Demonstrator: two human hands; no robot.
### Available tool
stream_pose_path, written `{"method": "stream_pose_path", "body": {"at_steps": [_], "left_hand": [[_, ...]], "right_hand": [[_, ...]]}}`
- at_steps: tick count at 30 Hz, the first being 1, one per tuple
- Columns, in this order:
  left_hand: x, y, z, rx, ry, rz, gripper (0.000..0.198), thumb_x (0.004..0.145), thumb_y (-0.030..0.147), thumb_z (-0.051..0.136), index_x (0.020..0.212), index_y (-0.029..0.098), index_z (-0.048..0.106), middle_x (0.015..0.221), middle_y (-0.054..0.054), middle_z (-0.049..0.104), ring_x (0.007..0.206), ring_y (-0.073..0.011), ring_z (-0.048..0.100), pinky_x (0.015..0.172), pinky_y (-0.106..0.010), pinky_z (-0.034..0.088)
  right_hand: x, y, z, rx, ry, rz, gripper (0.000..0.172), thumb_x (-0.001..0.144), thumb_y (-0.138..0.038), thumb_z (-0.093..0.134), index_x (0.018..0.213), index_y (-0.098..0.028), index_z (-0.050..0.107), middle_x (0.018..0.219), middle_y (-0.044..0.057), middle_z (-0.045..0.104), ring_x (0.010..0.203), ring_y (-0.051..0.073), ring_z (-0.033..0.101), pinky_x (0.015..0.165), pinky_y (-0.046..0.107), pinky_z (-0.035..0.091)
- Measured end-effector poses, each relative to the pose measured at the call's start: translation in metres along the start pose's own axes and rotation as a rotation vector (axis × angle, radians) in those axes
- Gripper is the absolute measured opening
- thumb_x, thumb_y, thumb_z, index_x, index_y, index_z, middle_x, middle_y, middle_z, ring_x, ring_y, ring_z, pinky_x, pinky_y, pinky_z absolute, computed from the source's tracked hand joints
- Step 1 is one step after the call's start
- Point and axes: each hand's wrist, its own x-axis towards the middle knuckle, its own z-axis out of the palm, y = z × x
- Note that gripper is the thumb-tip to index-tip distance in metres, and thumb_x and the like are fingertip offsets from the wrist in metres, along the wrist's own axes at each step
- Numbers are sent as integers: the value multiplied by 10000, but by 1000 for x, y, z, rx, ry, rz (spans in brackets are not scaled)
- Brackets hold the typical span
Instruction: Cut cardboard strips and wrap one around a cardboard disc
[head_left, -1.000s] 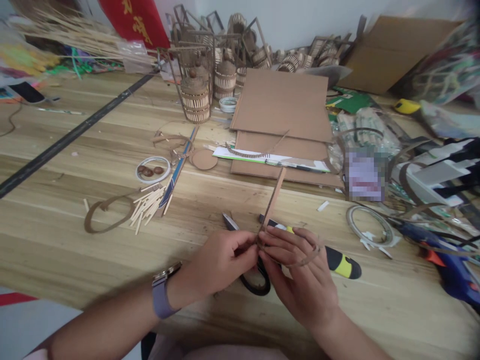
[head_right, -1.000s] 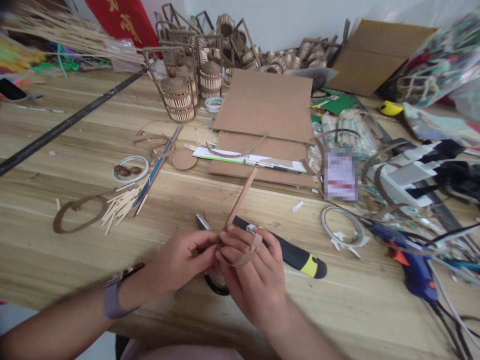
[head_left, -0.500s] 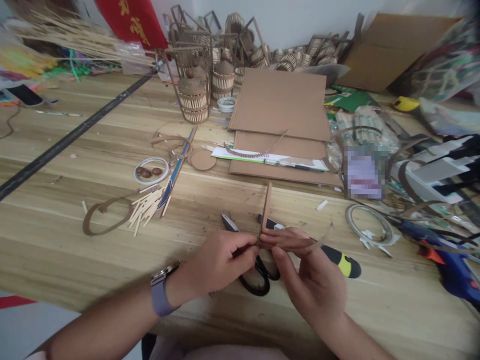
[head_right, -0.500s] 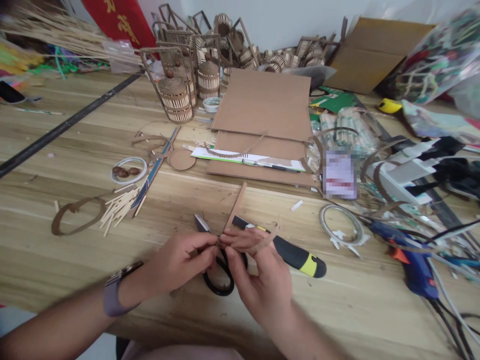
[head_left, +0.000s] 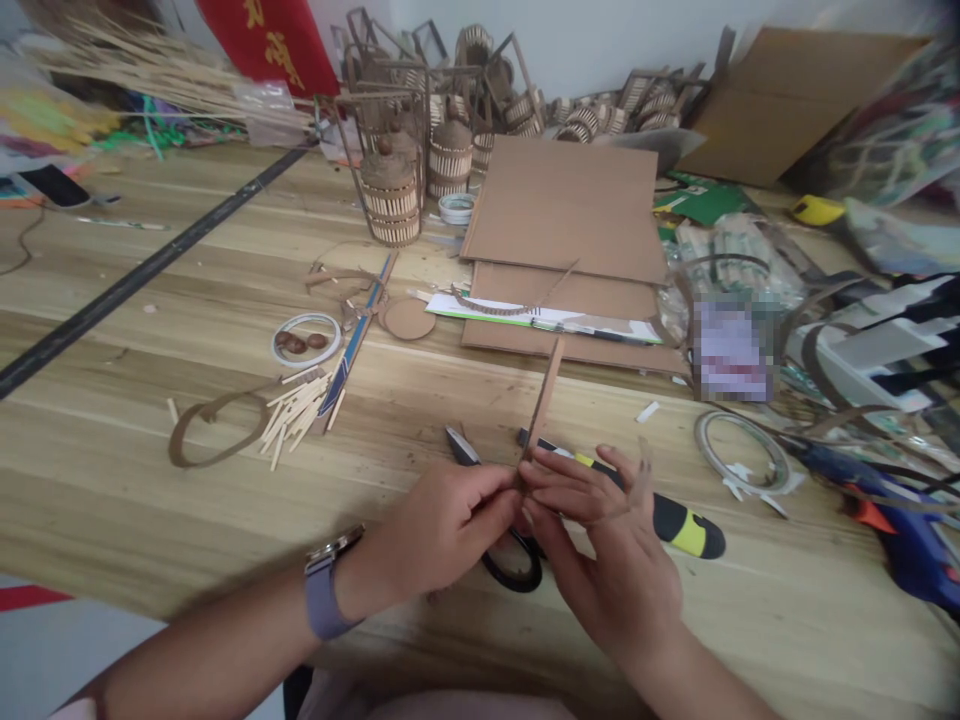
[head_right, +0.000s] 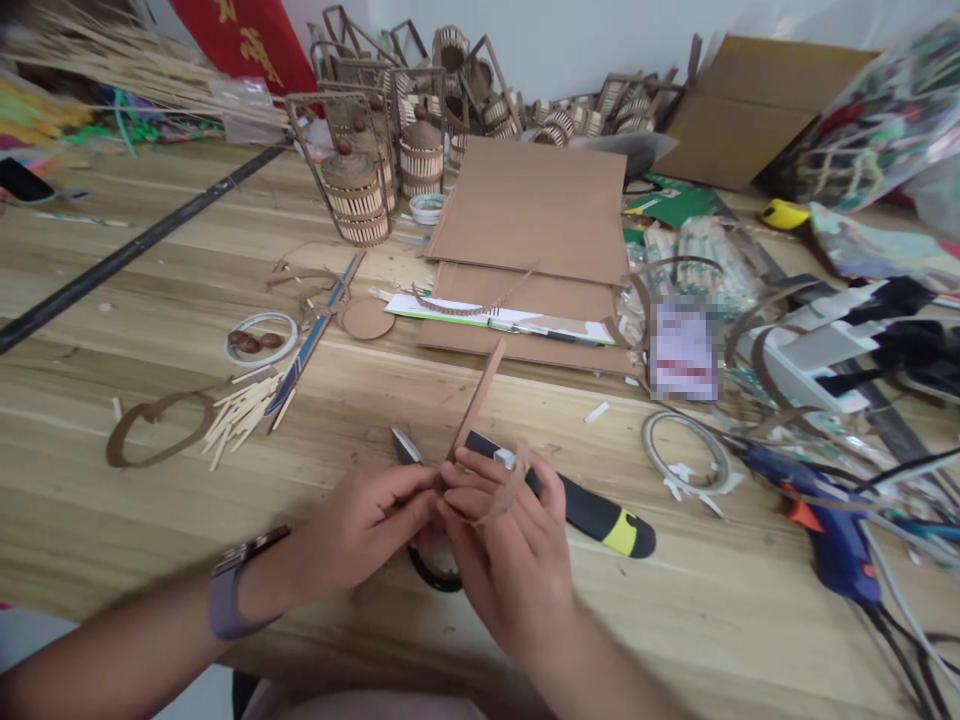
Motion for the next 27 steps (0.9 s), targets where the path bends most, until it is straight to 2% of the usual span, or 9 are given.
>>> {"method": "stream_pose_path", "body": {"at_steps": [11,17,23,27], "left_hand": [[0,0,-5,139,-2,169,282,989,209,437,771,163,610,676,28,636,627,-96,575,605,-189,387],[1,-1,-7,236,27,235,336,1018,289,422,773,163,615,685,11,636,652,-121,591,602,-209,395],[0,-1,-7,220,35,210,363,1033,319,397,753,171,574,674,23,621,629,-112,576,594,-205,396],[0,1,-7,256,71,202,439,1044,402,351,714,180,538,641,26,602,602,-115,560,586,-215,395]], "right_hand": [[0,4,-4,157,-29,149,58,937,-208,565,947,-264,577,884,-23,781,941,202,748,993,417,462],[0,5,-4,305,-39,292,75,960,-237,546,967,-276,609,877,-8,776,926,186,746,939,381,522],[0,6,-4,329,-51,264,17,932,-251,586,933,-263,598,950,30,768,960,198,738,842,345,600],[3,6,-5,229,-105,162,106,909,-218,606,1005,-263,610,1036,40,769,989,204,735,904,358,595]]}}
